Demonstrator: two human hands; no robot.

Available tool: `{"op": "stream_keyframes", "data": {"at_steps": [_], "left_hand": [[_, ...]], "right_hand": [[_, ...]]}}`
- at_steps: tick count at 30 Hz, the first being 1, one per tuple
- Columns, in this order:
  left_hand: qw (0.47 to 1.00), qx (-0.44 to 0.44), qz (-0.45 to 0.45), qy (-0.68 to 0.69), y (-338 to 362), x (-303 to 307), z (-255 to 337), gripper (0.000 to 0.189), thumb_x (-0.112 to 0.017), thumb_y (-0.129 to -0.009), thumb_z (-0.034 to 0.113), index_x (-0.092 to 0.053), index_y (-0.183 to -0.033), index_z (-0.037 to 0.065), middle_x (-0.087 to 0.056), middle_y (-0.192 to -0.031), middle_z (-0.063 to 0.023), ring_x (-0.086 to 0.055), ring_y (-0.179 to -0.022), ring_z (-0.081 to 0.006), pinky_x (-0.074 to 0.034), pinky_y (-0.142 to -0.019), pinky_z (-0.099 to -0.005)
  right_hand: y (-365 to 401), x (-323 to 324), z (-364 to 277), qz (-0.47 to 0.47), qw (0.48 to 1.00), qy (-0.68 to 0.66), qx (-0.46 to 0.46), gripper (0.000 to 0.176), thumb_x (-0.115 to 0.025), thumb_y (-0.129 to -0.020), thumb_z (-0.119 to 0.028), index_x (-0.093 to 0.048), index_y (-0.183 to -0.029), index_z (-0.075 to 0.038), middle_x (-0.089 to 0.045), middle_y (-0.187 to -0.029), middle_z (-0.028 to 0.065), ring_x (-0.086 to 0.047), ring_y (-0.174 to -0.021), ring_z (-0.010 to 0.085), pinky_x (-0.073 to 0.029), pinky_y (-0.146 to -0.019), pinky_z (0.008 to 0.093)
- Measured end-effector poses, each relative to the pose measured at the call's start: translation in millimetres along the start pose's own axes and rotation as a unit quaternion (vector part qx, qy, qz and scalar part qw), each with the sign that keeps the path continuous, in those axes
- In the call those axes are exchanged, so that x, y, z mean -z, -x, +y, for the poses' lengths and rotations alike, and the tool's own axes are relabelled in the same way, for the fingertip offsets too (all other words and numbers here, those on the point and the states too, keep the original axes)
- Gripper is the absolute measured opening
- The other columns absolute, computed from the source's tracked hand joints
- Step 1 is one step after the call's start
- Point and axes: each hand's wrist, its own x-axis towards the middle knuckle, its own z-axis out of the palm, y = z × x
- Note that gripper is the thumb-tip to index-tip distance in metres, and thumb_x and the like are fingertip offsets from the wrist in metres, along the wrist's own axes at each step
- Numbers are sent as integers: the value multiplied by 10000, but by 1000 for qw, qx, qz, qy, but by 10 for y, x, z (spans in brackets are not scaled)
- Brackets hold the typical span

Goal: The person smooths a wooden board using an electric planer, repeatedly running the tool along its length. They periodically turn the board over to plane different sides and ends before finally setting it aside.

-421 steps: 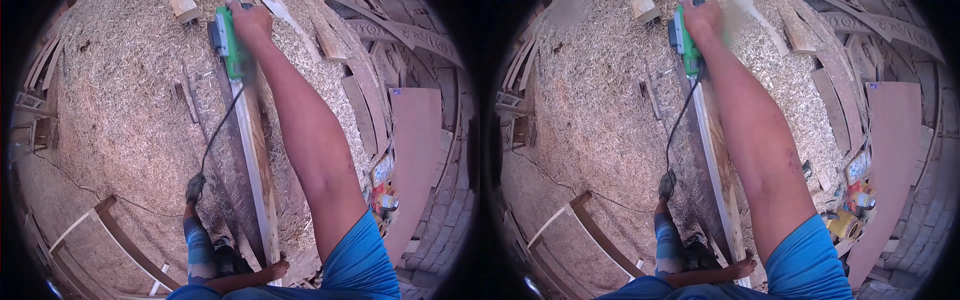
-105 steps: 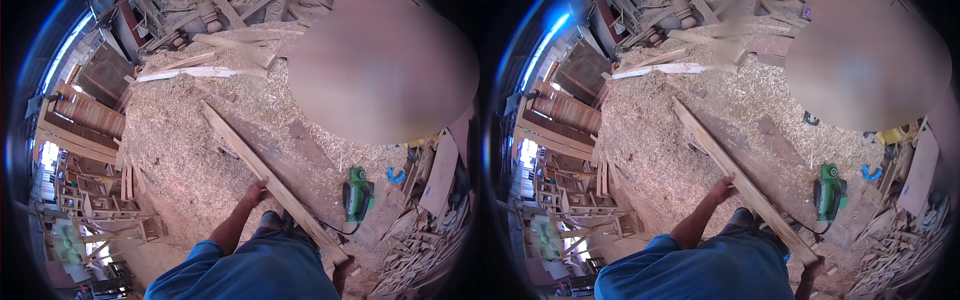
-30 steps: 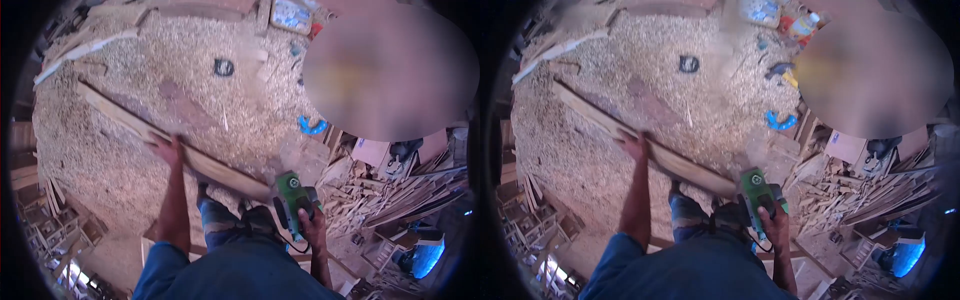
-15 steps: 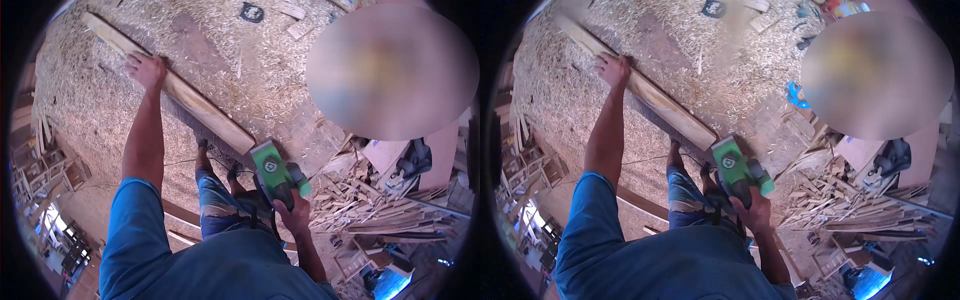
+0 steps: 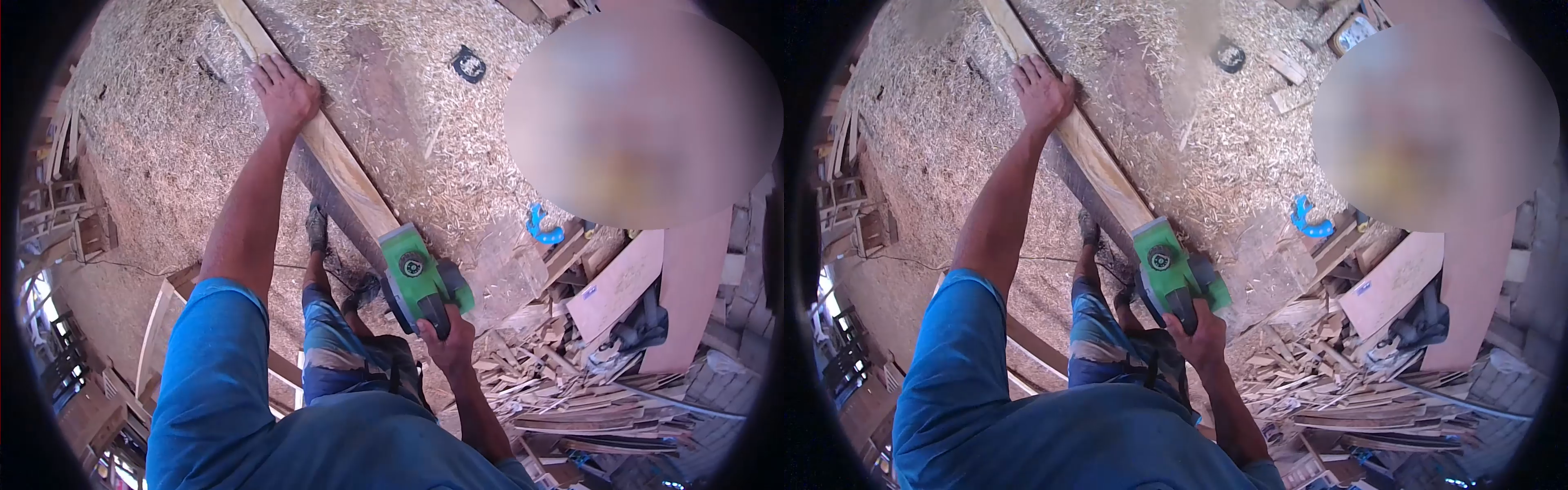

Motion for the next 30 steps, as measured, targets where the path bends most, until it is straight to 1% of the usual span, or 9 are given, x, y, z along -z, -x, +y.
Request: {"op": "stream_keyframes", "data": {"at_steps": [3,6,14,15,22,24,25,28,30], "left_hand": [[1000,-2,-9,10,-23,35,-3,910,-545,-990,477,-271,-1620,-120,-243,-1692,-363,-182,-1575,-573,-167,-1289,-638],[999,-11,-6,49,-23,67,-8,889,-481,-967,420,-248,-1623,-133,-223,-1689,-383,-151,-1573,-595,-102,-1298,-648],[996,2,-19,84,-24,172,32,906,-540,-961,397,-227,-1631,-127,-203,-1696,-377,-129,-1578,-591,-111,-1292,-661],[998,-5,-8,65,-27,166,26,932,-600,-945,411,-247,-1615,-133,-228,-1673,-396,-181,-1559,-594,-159,-1278,-666],[997,-2,-24,74,-39,205,32,927,-579,-951,406,-238,-1617,-141,-209,-1686,-386,-143,-1572,-592,-120,-1285,-668],[994,-2,-34,105,-39,211,21,905,-551,-956,384,-237,-1620,-145,-186,-1703,-373,-100,-1589,-581,-78,-1290,-670],[995,-7,-44,91,-48,217,9,942,-558,-962,440,-230,-1621,-148,-176,-1709,-370,-90,-1595,-573,-66,-1290,-672],[991,-14,-75,108,-57,242,-36,1022,-580,-968,527,-190,-1622,-155,-168,-1703,-383,-126,-1582,-582,-74,-1291,-662],[979,9,-166,122,-183,269,-109,1083,-533,-992,657,-125,-1666,-87,-72,-1739,-349,-23,-1609,-552,-26,-1291,-656]], "right_hand": [[-129,-13,-123,5,1000,-7,-5,359,-848,-900,-309,-651,-1043,-46,-713,-791,179,-724,-712,404,-552,-634,451],[-184,-40,-186,12,1000,-12,0,347,-842,-903,-300,-650,-1035,-44,-712,-782,178,-726,-709,400,-550,-632,446],[-478,-143,-425,17,1000,-3,24,316,-838,-903,-232,-639,-1028,-21,-703,-758,179,-723,-672,376,-539,-610,443],[-525,-165,-452,17,999,-1,30,311,-838,-905,-226,-638,-1023,-19,-701,-753,179,-721,-665,373,-537,-605,443],[-1008,-354,-797,11,999,-8,48,300,-838,-918,-229,-644,-1017,-23,-693,-739,167,-702,-628,357,-528,-593,428],[-1214,-451,-943,12,998,-3,54,366,-847,-907,-306,-640,-1015,-25,-697,-752,199,-708,-667,424,-549,-608,490],[-1320,-499,-1024,12,998,0,58,400,-852,-902,-345,-637,-1013,-26,-699,-758,215,-712,-686,458,-560,-616,521],[-1595,-648,-1319,74,989,32,121,312,-853,-915,-263,-657,-983,-30,-694,-740,166,-710,-647,369,-529,-599,461],[-1703,-726,-1438,70,991,22,108,323,-854,-914,-279,-662,-979,-28,-697,-747,173,-711,-653,374,-531,-604,470]]}}
